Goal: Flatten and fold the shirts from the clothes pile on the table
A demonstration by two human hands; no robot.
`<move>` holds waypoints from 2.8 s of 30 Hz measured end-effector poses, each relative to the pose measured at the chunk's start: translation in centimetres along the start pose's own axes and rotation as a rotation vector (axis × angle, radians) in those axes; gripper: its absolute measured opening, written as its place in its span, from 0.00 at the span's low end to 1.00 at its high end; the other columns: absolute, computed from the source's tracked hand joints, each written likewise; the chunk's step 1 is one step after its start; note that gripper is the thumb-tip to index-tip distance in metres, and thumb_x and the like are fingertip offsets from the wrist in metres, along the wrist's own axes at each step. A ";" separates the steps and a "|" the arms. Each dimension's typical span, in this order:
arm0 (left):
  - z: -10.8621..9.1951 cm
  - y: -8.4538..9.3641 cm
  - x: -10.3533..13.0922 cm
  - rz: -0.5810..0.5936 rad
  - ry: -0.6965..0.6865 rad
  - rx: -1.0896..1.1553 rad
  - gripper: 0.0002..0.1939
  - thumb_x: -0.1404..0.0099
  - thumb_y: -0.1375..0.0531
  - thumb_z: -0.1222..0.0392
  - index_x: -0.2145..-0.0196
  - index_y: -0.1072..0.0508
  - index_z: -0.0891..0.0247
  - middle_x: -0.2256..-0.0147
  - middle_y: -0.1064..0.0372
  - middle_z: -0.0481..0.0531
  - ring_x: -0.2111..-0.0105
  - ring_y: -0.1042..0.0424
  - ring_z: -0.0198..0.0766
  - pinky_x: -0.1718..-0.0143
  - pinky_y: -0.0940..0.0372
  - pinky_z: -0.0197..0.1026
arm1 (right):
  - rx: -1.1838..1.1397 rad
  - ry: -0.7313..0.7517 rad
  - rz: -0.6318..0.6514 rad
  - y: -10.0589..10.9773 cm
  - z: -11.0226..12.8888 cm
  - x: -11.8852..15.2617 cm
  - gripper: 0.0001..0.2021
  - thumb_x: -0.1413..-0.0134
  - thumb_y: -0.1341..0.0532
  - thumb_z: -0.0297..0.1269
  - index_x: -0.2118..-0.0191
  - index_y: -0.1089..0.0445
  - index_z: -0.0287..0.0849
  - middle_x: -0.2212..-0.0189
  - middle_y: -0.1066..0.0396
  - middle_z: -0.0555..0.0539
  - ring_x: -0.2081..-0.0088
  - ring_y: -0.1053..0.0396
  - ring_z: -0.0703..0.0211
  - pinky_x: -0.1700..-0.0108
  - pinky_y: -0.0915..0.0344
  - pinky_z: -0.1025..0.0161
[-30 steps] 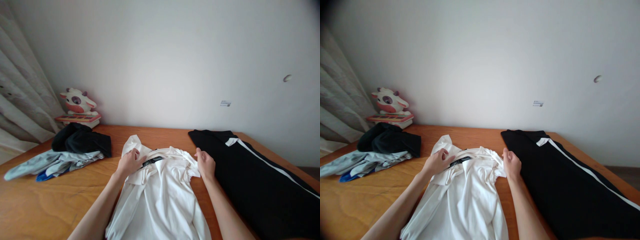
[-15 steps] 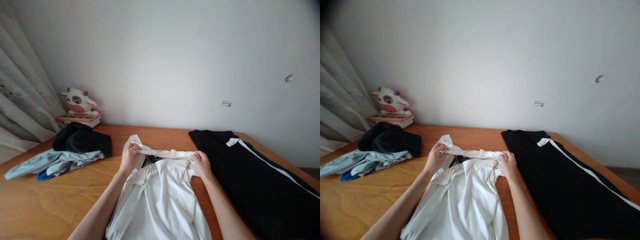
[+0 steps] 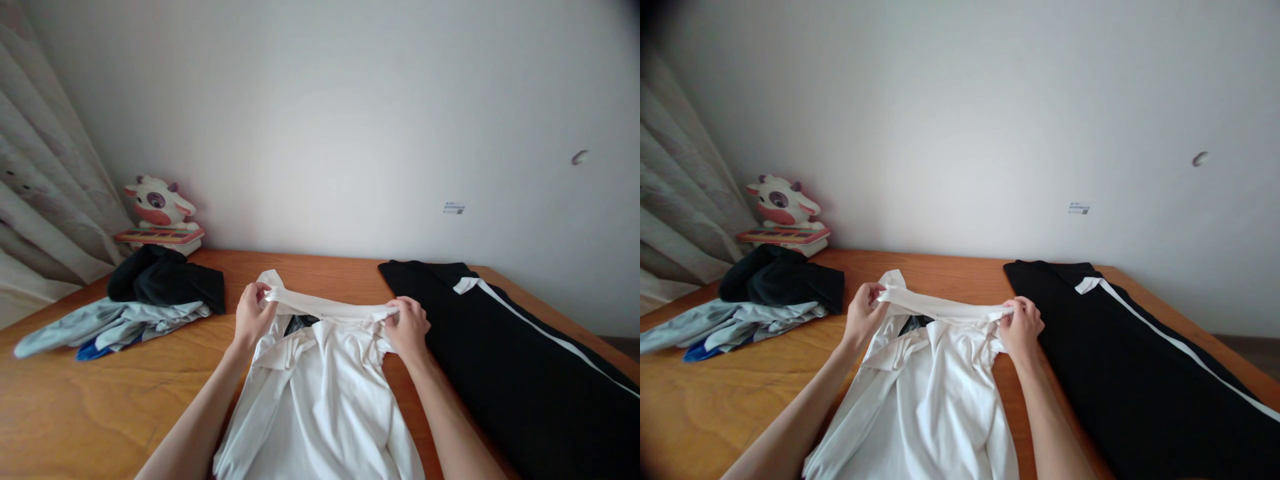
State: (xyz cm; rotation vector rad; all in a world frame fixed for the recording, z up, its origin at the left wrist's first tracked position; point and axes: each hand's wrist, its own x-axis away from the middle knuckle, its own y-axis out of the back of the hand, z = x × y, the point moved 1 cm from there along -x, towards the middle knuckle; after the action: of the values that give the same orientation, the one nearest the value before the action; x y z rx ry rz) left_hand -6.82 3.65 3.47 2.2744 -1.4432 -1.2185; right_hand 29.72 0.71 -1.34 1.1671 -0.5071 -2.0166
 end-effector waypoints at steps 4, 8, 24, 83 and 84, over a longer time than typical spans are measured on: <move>-0.4 0.8 -0.1 0.077 -0.060 -0.213 0.11 0.42 0.42 0.49 0.65 0.31 0.58 0.70 0.33 0.50 0.66 0.30 0.44 0.62 0.36 0.41 | 0.109 0.235 0.120 0.3 1.9 0.8 0.17 0.51 0.39 0.29 0.55 0.24 0.53 0.43 0.35 0.44 0.43 0.40 0.42 0.47 0.43 0.46; 0.0 1.9 -0.6 0.219 0.118 -0.373 0.17 0.40 0.42 0.43 0.60 0.27 0.56 0.74 0.29 0.49 0.70 0.26 0.47 0.71 0.42 0.39 | 0.122 0.250 0.106 0.4 2.0 0.7 0.10 0.49 0.36 0.35 0.61 0.21 0.53 0.48 0.32 0.44 0.46 0.38 0.44 0.47 0.43 0.48; -0.1 1.4 -0.6 0.512 0.297 0.548 0.23 0.42 0.47 0.43 0.84 0.30 0.61 0.87 0.31 0.54 0.84 0.32 0.39 0.77 0.36 0.40 | -0.881 -0.313 0.168 1.5 2.0 -0.4 0.13 0.51 0.46 0.49 0.79 0.43 0.49 0.91 0.51 0.58 0.87 0.53 0.64 0.82 0.56 0.66; 2.6 -0.9 0.1 0.341 0.005 -0.371 0.13 0.32 0.47 0.67 0.57 0.24 0.58 0.54 0.28 0.54 0.57 0.25 0.43 0.61 0.35 0.39 | 0.383 -0.351 0.398 3.1 0.6 -0.8 0.14 0.32 0.49 0.44 0.50 0.31 0.46 0.60 0.22 0.41 0.59 0.23 0.47 0.66 0.39 0.60; 2.7 -0.8 0.0 0.328 0.011 -0.378 0.13 0.32 0.47 0.68 0.57 0.24 0.58 0.54 0.28 0.54 0.57 0.25 0.43 0.61 0.35 0.39 | 0.398 -0.362 0.395 3.4 0.4 -0.8 0.14 0.32 0.49 0.44 0.50 0.31 0.46 0.60 0.22 0.40 0.60 0.23 0.46 0.67 0.39 0.60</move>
State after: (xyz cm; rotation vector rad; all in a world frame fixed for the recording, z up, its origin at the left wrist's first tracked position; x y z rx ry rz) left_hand -8.25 4.74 1.26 1.7190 -1.3732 -1.2448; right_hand 30.96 -0.87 1.56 0.8279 -1.2634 -1.8233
